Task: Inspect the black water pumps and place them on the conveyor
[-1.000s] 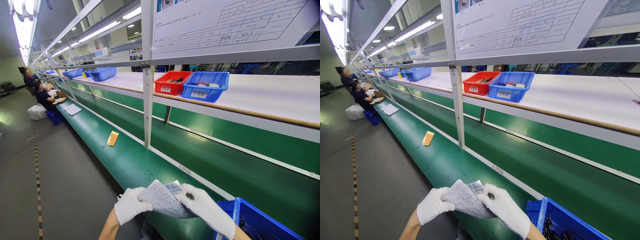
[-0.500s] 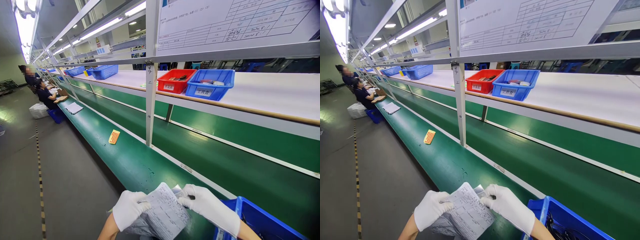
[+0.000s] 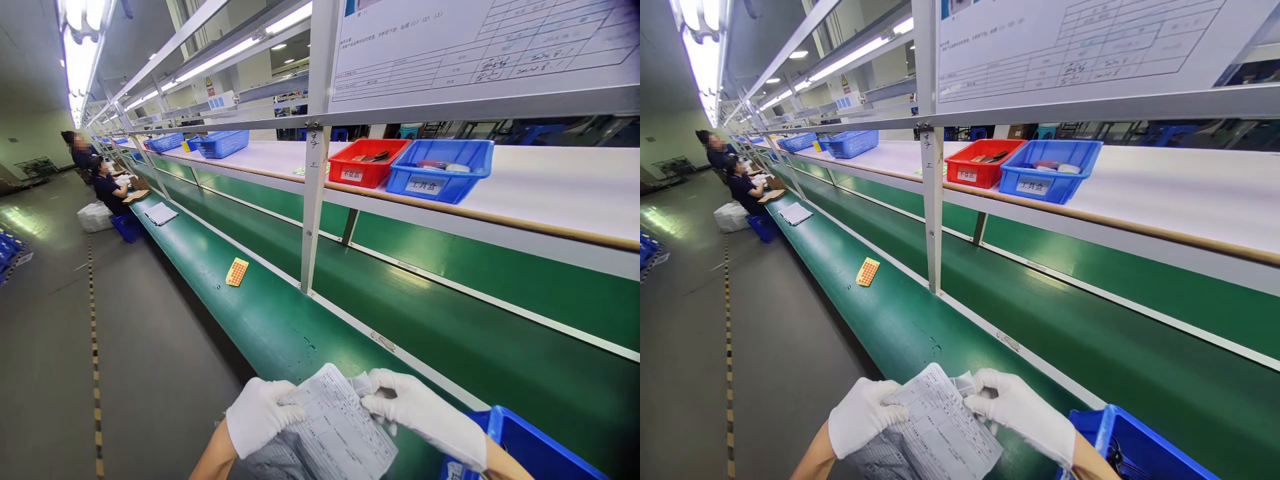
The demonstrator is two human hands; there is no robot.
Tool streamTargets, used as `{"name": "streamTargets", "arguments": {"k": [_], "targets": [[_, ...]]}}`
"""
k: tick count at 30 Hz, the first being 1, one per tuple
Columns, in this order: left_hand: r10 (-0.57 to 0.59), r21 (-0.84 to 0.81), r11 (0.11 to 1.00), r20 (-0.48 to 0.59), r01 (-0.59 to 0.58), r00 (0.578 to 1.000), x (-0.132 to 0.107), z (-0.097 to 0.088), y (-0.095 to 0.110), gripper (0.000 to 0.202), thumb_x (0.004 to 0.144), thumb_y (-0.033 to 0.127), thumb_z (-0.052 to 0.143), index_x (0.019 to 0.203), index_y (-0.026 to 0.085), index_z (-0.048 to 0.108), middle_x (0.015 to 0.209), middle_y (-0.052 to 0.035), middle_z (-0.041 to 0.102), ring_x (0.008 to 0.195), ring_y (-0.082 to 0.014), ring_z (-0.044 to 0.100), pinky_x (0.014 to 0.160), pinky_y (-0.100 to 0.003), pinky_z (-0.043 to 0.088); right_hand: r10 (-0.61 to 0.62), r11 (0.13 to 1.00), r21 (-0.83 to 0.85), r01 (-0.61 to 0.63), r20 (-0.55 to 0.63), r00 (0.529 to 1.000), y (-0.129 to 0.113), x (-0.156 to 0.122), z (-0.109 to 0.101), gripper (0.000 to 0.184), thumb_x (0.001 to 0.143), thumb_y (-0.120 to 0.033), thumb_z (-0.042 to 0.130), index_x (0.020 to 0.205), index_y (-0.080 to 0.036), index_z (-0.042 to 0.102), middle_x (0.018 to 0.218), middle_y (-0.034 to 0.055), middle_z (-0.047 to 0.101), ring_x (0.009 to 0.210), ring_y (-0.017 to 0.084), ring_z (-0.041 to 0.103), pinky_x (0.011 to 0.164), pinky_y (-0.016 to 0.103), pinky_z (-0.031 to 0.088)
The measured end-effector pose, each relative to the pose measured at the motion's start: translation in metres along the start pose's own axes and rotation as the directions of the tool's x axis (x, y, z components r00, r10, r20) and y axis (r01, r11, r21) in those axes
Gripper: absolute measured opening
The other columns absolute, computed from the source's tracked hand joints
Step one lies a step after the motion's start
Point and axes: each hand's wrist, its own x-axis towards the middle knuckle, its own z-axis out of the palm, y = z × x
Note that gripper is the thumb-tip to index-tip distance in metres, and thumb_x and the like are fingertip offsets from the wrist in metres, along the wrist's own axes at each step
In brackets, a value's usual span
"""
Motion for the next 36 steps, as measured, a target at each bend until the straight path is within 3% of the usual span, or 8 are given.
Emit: {"name": "streamTargets", "arguments": {"k": [5,13,17,21,26,31,34,36], "targets": [[-0.036,-0.065,0.997,0.029,0.038,0.999,-0.005,-0.004,-0.001,0.026,0.076,0.044,0.077,0.089,0.021,0.080,0.065,0.0062,0.056,0.064,-0.0114,0.046,0.058,-0.022,0.035,0.033,0.988,-0.151,-0.036,-0.018,0.999,0.007,0.004,-0.002,0.032,0.078,-0.042,0.067,0.067,-0.025,0.042,0.061,-0.0013,0.062,0.056,0.016,0.056,0.050,0.027,0.042],[-0.050,-0.109,0.993,0.035,0.054,0.998,-0.012,-0.005,-0.012,0.044,0.071,0.057,0.082,0.101,0.024,0.082,0.076,0.0033,0.072,0.069,-0.0139,0.056,0.064,-0.022,0.043,-0.154,0.922,-0.353,0.157,0.036,0.987,-0.002,0.022,0.009,0.033,0.077,-0.034,0.065,0.062,-0.024,0.038,0.063,-0.0048,0.042,0.062,0.015,0.038,0.058,0.029,0.031],[-0.024,0.013,1.000,-0.027,0.024,0.999,-0.011,-0.011,-0.010,0.037,0.074,0.055,0.080,0.085,0.020,0.079,0.057,0.0081,0.044,0.060,-0.0097,0.038,0.055,-0.022,0.031,-0.198,0.936,-0.285,0.207,0.063,0.978,-0.016,0.030,0.016,0.030,0.083,-0.041,0.065,0.068,-0.024,0.046,0.075,-0.0016,0.055,0.070,0.017,0.049,0.064,0.031,0.040],[0.013,0.029,1.000,-0.070,-0.011,0.997,-0.001,-0.017,-0.007,0.040,0.080,0.046,0.071,0.059,0.019,0.052,0.058,0.0077,0.025,0.058,-0.0092,0.027,0.052,-0.026,0.022,-0.217,0.965,-0.139,0.224,0.068,0.974,-0.026,0.037,0.009,0.037,0.091,-0.060,0.060,0.085,-0.024,0.060,0.104,0.0070,0.070,0.096,0.025,0.064,0.086,0.037,0.053],[0.032,0.053,0.998,-0.107,-0.026,0.994,0.024,-0.023,-0.008,0.036,0.086,0.045,0.060,0.062,0.021,0.048,0.060,0.0065,0.034,0.060,-0.0109,0.032,0.056,-0.027,0.026,-0.200,0.979,0.062,0.195,0.091,0.976,-0.020,0.046,0.007,0.061,0.088,-0.067,0.058,0.130,-0.023,0.063,0.145,0.0134,0.062,0.132,0.032,0.058,0.115,0.044,0.045],[0.050,0.079,0.996,-0.030,-0.048,0.998,0.068,-0.021,-0.007,0.034,0.084,0.044,0.062,0.063,0.021,0.049,0.061,0.0061,0.039,0.060,-0.0115,0.034,0.057,-0.028,0.027,-0.070,0.996,0.043,0.074,-0.075,0.995,0.001,0.065,0.010,0.071,0.085,-0.057,0.068,0.141,-0.016,0.058,0.148,0.0196,0.060,0.133,0.036,0.059,0.115,0.051,0.047],[0.095,0.088,0.991,0.033,-0.097,0.995,0.102,-0.011,-0.005,0.032,0.084,0.045,0.063,0.065,0.021,0.055,0.062,0.0053,0.042,0.062,-0.0122,0.037,0.057,-0.028,0.030,-0.067,0.997,0.029,0.075,-0.212,0.975,0.015,0.072,-0.006,0.093,0.082,-0.058,0.071,0.159,-0.019,0.035,0.167,0.0179,0.036,0.147,0.035,0.044,0.121,0.050,0.039],[0.117,0.081,0.989,0.070,-0.123,0.991,0.126,-0.002,-0.003,0.031,0.082,0.046,0.065,0.065,0.021,0.059,0.062,0.0046,0.044,0.063,-0.0132,0.040,0.058,-0.027,0.032,-0.108,0.994,0.010,0.111,-0.193,0.975,0.024,0.074,-0.026,0.096,0.080,-0.059,0.075,0.159,-0.020,0.036,0.166,0.0163,0.038,0.147,0.033,0.044,0.122,0.047,0.038]]}}
